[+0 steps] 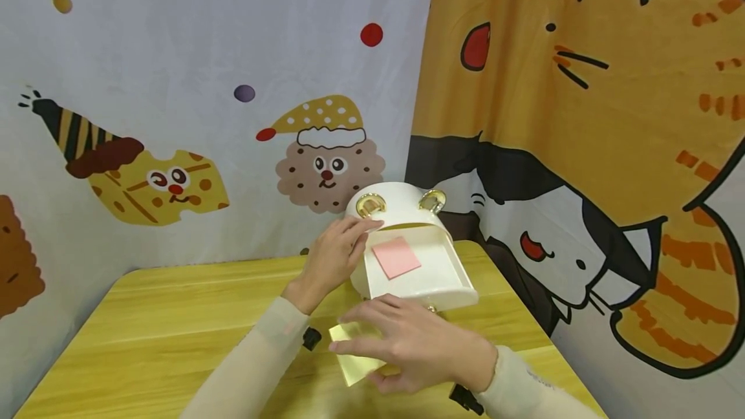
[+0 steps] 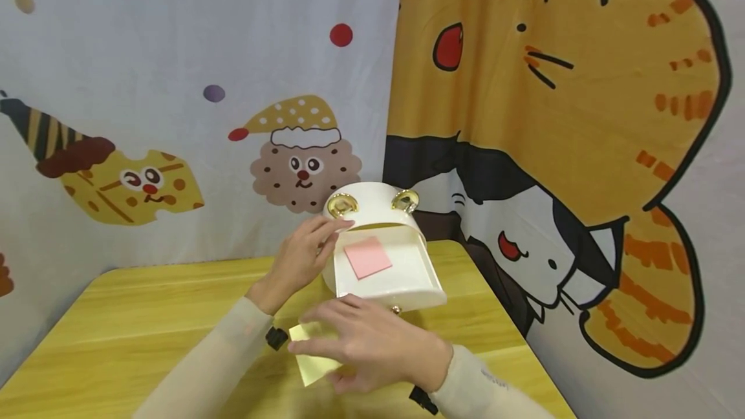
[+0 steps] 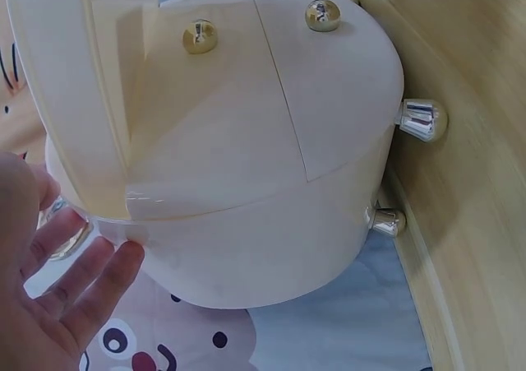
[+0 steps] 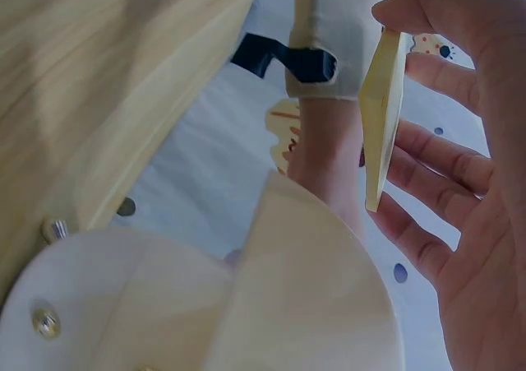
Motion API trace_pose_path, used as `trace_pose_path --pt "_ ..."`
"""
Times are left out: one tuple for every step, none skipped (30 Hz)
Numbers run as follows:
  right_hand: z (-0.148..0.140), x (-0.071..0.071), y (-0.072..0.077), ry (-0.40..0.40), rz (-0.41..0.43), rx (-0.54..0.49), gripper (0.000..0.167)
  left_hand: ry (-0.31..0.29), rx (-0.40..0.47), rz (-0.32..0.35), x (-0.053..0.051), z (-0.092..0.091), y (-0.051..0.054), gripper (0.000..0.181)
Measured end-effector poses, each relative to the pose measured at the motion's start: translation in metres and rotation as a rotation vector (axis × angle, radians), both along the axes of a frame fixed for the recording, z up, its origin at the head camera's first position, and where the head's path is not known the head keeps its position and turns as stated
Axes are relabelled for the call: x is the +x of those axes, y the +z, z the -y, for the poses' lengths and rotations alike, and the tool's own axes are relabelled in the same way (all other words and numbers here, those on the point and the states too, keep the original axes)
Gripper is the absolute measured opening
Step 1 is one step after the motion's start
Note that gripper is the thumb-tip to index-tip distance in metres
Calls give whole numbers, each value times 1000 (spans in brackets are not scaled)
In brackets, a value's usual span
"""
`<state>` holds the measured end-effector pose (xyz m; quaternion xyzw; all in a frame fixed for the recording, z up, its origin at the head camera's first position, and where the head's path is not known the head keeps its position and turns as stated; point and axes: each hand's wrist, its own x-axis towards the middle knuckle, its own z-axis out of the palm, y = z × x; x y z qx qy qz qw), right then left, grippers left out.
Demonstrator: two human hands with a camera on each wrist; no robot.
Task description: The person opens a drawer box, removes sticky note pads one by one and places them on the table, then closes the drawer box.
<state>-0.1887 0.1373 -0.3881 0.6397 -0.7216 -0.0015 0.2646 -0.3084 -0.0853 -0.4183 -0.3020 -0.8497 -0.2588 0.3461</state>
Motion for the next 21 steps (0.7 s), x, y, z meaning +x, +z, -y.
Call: trace_pose_path --pt "1 1 -2 6 -6 -2 79 -2 1 -3 0 0 0 38" --pt "1 2 -4 12 -10 -1 78 -2 1 -7 0 0 0 38" --pt "2 2 -6 16 -14 -2 77 -3 2 -10 0 0 0 37" --pt "2 3 -8 20 -18 -2 76 -4 3 -12 0 -1 0 37" --pt "3 3 -11 22 -19 -1 74 -3 3 -12 0 -1 -1 37" --pt "4 4 -13 24 -24 1 72 -2 3 -14 0 -1 -1 37" --pt "5 4 -16 27 -24 4 71 -1 3 -15 0 -1 -1 37" --pt "5 5 -18 29 -25 8 70 -1 3 -16 0 -1 -1 37" --pt "6 5 -21 31 -23 12 68 -2 4 -17 0 -1 -1 37" --pt "6 6 -23 33 -17 16 67 -2 4 -17 0 -1 -1 37" --pt "7 6 -25 35 -14 20 67 -3 4 -18 0 -1 -1 36" --pt "7 7 -28 38 -14 24 66 -5 5 -18 0 -1 -1 36" --pt "8 7 -30 42 -11 28 66 -6 5 -19 0 -1 -1 36" --pt "8 8 -32 47 -8 31 65 -8 5 -18 0 -1 -1 36" --pt "8 8 -34 51 -9 34 65 -8 4 -16 1 -1 -1 36" --pt "9 9 -36 53 -12 40 65 -7 1 -13 1 -1 -1 36" --pt "9 9 -38 55 -17 46 65 -6 -1 -9 1 -1 -1 37" --pt "10 10 -40 57 -18 53 64 -4 -3 -4 1 0 -1 37" --pt "10 10 -42 57 -13 61 64 -3 -5 -3 1 0 -1 37" --pt "11 11 -44 57 -13 69 63 -1 -8 3 1 0 0 37" --pt "11 11 -46 55 -14 78 64 2 -11 9 1 0 0 37"
